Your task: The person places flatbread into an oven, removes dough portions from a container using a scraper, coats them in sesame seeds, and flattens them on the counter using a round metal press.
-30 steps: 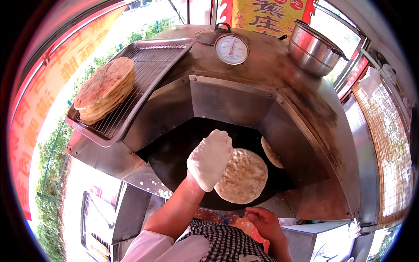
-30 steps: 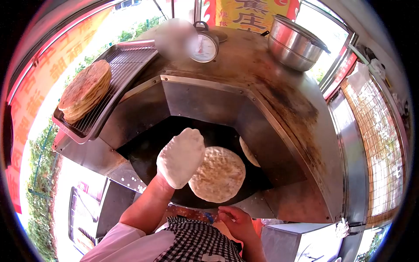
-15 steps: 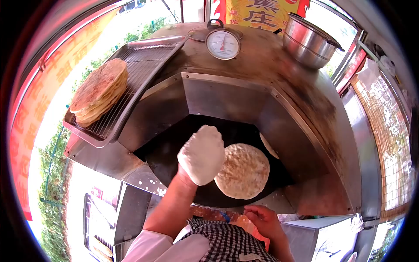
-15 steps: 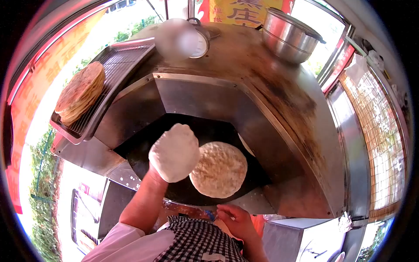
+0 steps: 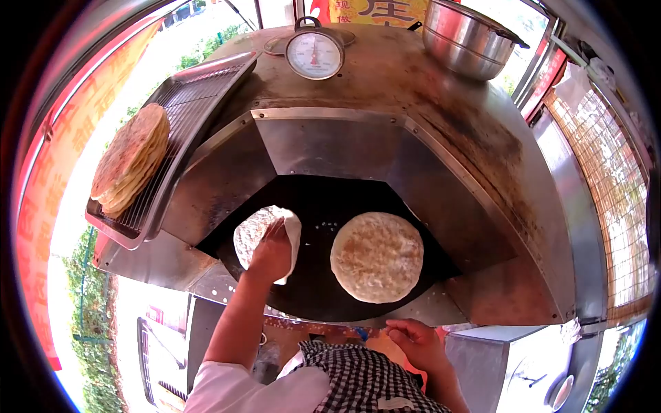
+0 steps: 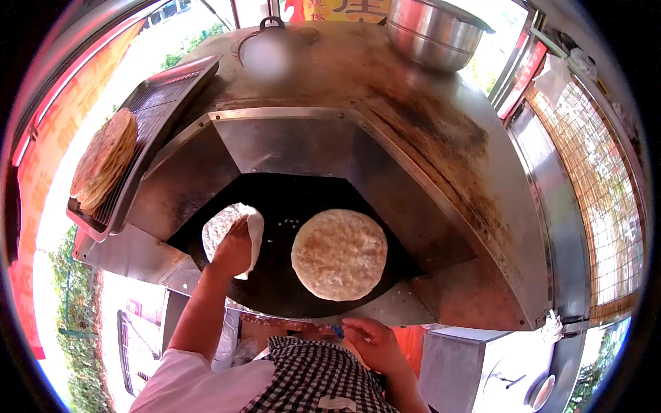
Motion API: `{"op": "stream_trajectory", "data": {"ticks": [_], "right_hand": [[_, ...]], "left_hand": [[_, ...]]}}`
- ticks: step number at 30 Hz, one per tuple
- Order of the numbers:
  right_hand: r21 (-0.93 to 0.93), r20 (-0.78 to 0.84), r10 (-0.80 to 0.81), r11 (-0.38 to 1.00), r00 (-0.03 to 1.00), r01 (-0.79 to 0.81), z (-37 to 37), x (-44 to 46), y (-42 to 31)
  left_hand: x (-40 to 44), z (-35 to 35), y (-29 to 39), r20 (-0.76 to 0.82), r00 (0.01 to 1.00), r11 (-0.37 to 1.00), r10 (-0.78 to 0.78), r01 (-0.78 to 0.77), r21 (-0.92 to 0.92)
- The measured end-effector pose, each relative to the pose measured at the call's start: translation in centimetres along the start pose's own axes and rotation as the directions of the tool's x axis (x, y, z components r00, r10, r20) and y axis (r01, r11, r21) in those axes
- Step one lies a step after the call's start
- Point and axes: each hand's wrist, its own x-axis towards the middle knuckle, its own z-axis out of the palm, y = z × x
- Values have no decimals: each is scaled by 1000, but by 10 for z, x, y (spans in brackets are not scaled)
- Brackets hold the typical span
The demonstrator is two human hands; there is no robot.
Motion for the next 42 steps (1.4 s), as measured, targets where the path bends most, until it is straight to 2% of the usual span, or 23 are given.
{"op": "stream_trajectory", "data": {"ticks": [2, 5, 9, 12, 13, 16, 20, 24, 28, 31, 35, 42], "right_hand": [[-31, -10, 3, 1000, 1000, -3, -3, 0, -3], [-27, -32, 28, 999, 999, -29, -5, -1, 1], [27, -32, 60, 998, 998, -59, -5, -1, 7], [64, -14, 84, 995, 996, -83, -1, -1, 10], [69, -8, 84, 994, 996, -83, -1, 0, 11], [63, 12, 74, 995, 997, -74, -1, 1, 13], [21, 32, 58, 998, 998, -58, -1, 1, 11], [6, 52, 81, 997, 995, -81, 1, 1, 13], [-40, 80, 60, 998, 995, -56, 4, 3, 12], [-23, 86, 75, 997, 993, -73, 7, 3, 6], [-34, 80, 86, 996, 993, -83, 11, 1, -4], [-26, 115, 71, 997, 991, -68, 22, 6, -2]], "left_hand": [[5, -16, 19, 118, 992, 999, -38, 36, 19], [7, -19, 29, 40, 996, 985, -82, 87, -146], [21, -22, 41, 16, 984, 939, -176, 173, -297], [31, -34, 61, 55, 978, 941, -204, 211, -264], [32, -30, 62, 116, 968, 931, -224, 247, -270], [31, -19, 60, 94, 983, 946, -156, 176, -272], [29, -22, 51, 48, 982, 961, -184, 190, -203], [24, -14, 39, 96, 969, 963, -229, 240, -120], [21, -11, 39, 107, 967, 963, -231, 243, -117], [16, -17, 46, 61, 958, 953, -280, 285, -107], [3, -16, 39, 87, 919, 922, -385, 387, -13], [14, -28, 40, 113, 928, 932, -354, 360, -33]]}}
